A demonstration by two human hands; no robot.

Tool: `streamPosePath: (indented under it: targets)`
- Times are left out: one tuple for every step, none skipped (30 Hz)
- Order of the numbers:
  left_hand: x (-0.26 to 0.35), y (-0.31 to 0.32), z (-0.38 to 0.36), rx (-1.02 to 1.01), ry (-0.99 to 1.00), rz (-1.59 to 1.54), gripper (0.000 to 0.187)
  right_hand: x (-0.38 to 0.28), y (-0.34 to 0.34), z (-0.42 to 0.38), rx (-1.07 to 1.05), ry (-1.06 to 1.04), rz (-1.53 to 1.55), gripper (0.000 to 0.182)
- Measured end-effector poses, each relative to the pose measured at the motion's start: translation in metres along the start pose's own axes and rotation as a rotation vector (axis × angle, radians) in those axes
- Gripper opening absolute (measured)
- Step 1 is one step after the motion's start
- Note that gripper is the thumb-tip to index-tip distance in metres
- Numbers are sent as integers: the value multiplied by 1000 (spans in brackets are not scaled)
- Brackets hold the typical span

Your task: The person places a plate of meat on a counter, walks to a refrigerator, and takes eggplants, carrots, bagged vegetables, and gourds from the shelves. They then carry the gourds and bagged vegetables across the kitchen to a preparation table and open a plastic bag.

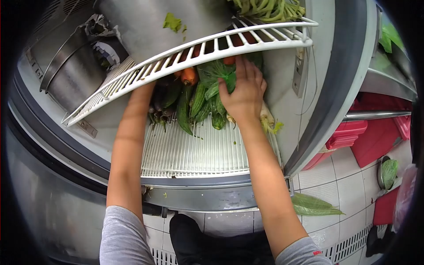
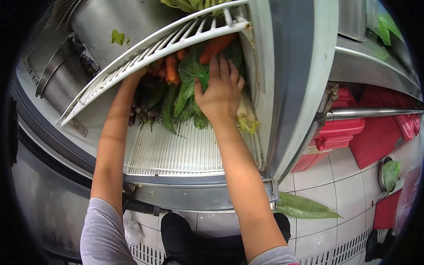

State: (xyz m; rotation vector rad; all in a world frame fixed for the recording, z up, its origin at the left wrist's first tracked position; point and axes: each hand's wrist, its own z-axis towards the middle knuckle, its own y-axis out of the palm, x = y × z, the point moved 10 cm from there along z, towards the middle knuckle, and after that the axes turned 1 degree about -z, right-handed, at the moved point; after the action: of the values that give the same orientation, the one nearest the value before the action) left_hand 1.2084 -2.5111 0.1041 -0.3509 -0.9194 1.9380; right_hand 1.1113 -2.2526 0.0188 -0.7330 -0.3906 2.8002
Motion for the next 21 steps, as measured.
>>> streamPosePath:
  targets:
    - [22,-6,-8,18,-8,-107,16,-2,0,2,-13,-7,5,71]
    - [94,-25,-36,83,301,-78,19,-1,6,2,-87,9,4,73]
    - [131,-21,-44,209,572,29,23,0,5,3,-75,16,2,73]
    - [158,-25,-51,357,568,74,26,-4,9,3,-130,-18,-35,73]
    - [176,-14,-53,356,567,69,26,-7,14,1,-192,-54,-73,73]
    - [192,-6,-54,376,561,0,26,-8,16,-1,-216,-74,-75,68]
    - [205,-1,-53,400,558,-68,26,-8,15,-1,-214,-76,-79,68]
    - [214,0,-51,427,556,-134,26,-7,19,-2,-259,-76,-94,65]
    - [215,-1,-49,454,550,-198,26,-6,25,-3,-305,-80,-108,62]
    - [209,-2,-45,450,532,-214,26,-8,20,-2,-225,-93,-63,58]
    - [197,0,-39,426,503,-211,26,-9,22,-2,-227,-102,-61,58]
    - [181,3,-32,401,469,-198,26,-8,22,-1,-209,-100,-42,58]
    - [165,7,-27,370,433,-184,25,-7,21,-2,-191,-91,-23,58]
    - [149,11,-21,339,396,-164,25,-7,22,-2,-191,-90,-23,58]
    - [132,16,-18,309,358,-143,25,-3,20,-1,-158,-59,28,61]
    - [119,22,-11,276,329,-120,25,0,17,1,-123,-25,76,64]
    - [109,26,-8,253,302,-102,24,-1,16,1,-119,-21,72,64]
    - [101,32,-4,225,281,-83,24,2,13,1,-112,27,41,69]
    - [93,38,1,200,260,-67,24,4,10,2,-108,73,7,74]
    - [87,45,7,172,242,-59,24,6,2,4,-69,103,-51,82]
    - [79,47,11,152,219,-45,24,7,3,4,-69,99,-57,82]
